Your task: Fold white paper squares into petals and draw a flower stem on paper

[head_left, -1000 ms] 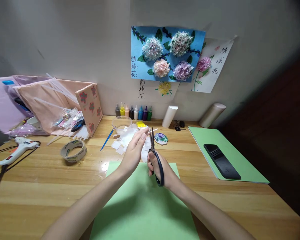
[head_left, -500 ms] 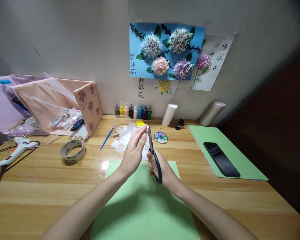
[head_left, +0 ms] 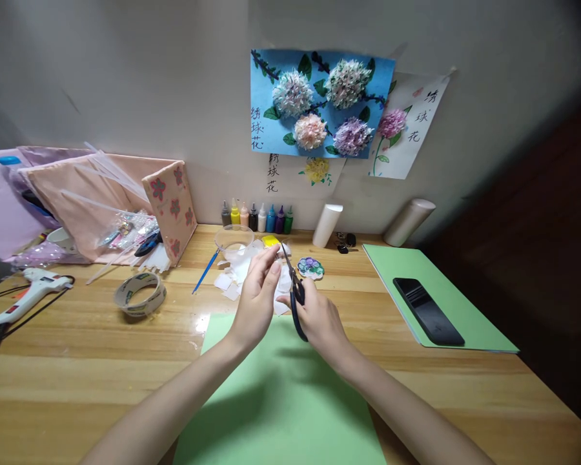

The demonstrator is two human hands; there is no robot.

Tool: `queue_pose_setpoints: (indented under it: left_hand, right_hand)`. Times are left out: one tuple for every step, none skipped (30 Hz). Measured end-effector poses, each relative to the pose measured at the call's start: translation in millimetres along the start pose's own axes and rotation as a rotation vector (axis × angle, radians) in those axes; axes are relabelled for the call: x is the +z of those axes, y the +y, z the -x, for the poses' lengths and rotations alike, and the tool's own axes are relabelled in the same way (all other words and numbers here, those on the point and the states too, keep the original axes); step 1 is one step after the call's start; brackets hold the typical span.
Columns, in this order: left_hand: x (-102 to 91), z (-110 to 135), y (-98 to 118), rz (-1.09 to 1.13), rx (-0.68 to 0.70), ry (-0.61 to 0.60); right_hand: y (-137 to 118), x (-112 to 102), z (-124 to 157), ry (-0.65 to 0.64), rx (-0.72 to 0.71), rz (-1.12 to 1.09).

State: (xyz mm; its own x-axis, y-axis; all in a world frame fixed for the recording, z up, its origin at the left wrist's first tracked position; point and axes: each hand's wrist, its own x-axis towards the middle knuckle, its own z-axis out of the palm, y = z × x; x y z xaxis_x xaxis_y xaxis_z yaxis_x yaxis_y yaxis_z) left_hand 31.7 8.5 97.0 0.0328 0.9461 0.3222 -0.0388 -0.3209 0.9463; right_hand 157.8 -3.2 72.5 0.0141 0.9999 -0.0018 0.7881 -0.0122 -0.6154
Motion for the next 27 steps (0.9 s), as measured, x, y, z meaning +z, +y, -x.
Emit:
queue_pose_setpoints:
  left_hand:
    - [1.2, 1.2, -0.5, 0.012, 0.001, -0.005]
    - [2.1, 2.2, -0.9, 0.023, 0.004, -0.014]
    - [2.7, 2.9, -1.3, 0.031, 0.009, -0.024]
    - [2.7, 3.2, -1.5, 0.037, 0.016, -0.032]
    - [2.2, 3.0, -1.5, 0.043, 0.022, -0.038]
    - [1.1, 2.2, -1.2, 0.055, 0.022, -0.042]
    - [-0.4, 0.8, -0.7, 0.081, 0.014, -0.044]
    - [-2.2, -1.0, -0.1, 0.124, 0.001, -0.043]
    - [-4.1, -3.2, 0.6, 0.181, -0.016, -0.042]
    - [-6.1, -5.6, 1.2, 0.249, -0.034, -0.041]
    - [-7.9, -7.9, 1.9, 0.323, -0.05, -0.039]
    - [-9.6, -10.2, 2.4, 0.396, -0.063, -0.036]
    - [-11.2, -12.2, 2.9, 0.463, -0.079, -0.033]
    - [-12.5, -13.8, 3.2, 0.525, -0.099, -0.028]
    - [-13.7, -15.2, 3.4, 0.58, -0.126, -0.023]
    - [-14.7, -16.2, 3.5, 0.625, -0.158, -0.017]
    - [-15.6, -17.0, 3.6, 0.659, -0.192, -0.011]
    - [-16.5, -17.7, 3.6, 0.683, -0.224, -0.008]
    - [-17.2, -18.3, 3.7, 0.696, -0.25, -0.006]
    - [-17.7, -18.7, 3.7, 0.701, -0.27, -0.007]
    - [-18.1, -19.0, 3.7, 0.7, -0.285, -0.009]
    - [-18.1, -19.2, 3.7, 0.697, -0.291, -0.012]
    - [-17.9, -19.2, 3.5, 0.69, -0.292, -0.015]
    - [-17.4, -19.1, 3.2, 0.679, -0.289, -0.018]
    - [-16.8, -18.8, 2.8, 0.665, -0.285, -0.022]
    - [-16.2, -18.5, 2.5, 0.649, -0.281, -0.026]
    - [-15.7, -18.0, 2.6, 0.633, -0.273, -0.026]
  right_hand:
    - [0.2, -0.9, -0.9, 0.007, 0.009, 0.023]
    - [0.4, -1.9, -1.6, 0.014, 0.014, 0.031]
    - [0.7, -2.9, -2.1, 0.018, 0.013, 0.022]
    - [0.8, -4.1, -2.4, 0.017, 0.004, 0.001]
    - [0.9, -5.2, -2.5, 0.011, -0.011, -0.026]
    - [0.9, -6.3, -2.4, 0.003, -0.025, -0.051]
    - [0.9, -7.3, -2.2, -0.008, -0.039, -0.072]
    - [0.7, -8.3, -1.7, -0.021, -0.051, -0.087]
    - [0.4, -9.2, -1.1, -0.032, -0.06, -0.096]
    - [0.1, -10.1, -0.4, -0.04, -0.065, -0.104]
    - [-0.2, -10.9, 0.5, -0.046, -0.07, -0.112]
    - [-0.5, -11.6, 1.4, -0.05, -0.075, -0.119]
    - [-0.8, -12.3, 2.3, -0.052, -0.077, -0.125]
    - [-1.1, -13.0, 3.2, -0.051, -0.078, -0.129]
    - [-1.3, -13.5, 3.8, -0.049, -0.077, -0.131]
    - [-1.5, -14.0, 4.2, -0.049, -0.077, -0.134]
    - [-1.7, -14.4, 4.4, -0.049, -0.077, -0.137]
    - [-1.7, -14.7, 4.4, -0.052, -0.078, -0.141]
    - [-1.6, -15.0, 4.3, -0.056, -0.081, -0.145]
    - [-1.4, -15.2, 4.2, -0.059, -0.084, -0.151]
    - [-1.0, -15.3, 4.0, -0.061, -0.087, -0.16]
    - [-0.4, -15.3, 4.0, -0.064, -0.091, -0.174]
    - [0.4, -15.1, 4.1, -0.071, -0.095, -0.196]
    - [1.5, -14.5, 4.2, -0.085, -0.101, -0.227]
    - [2.9, -13.5, 4.3, -0.108, -0.107, -0.266]
    - [4.6, -12.0, 4.2, -0.14, -0.113, -0.312]
    - [6.7, -9.9, 3.9, -0.175, -0.111, -0.363]
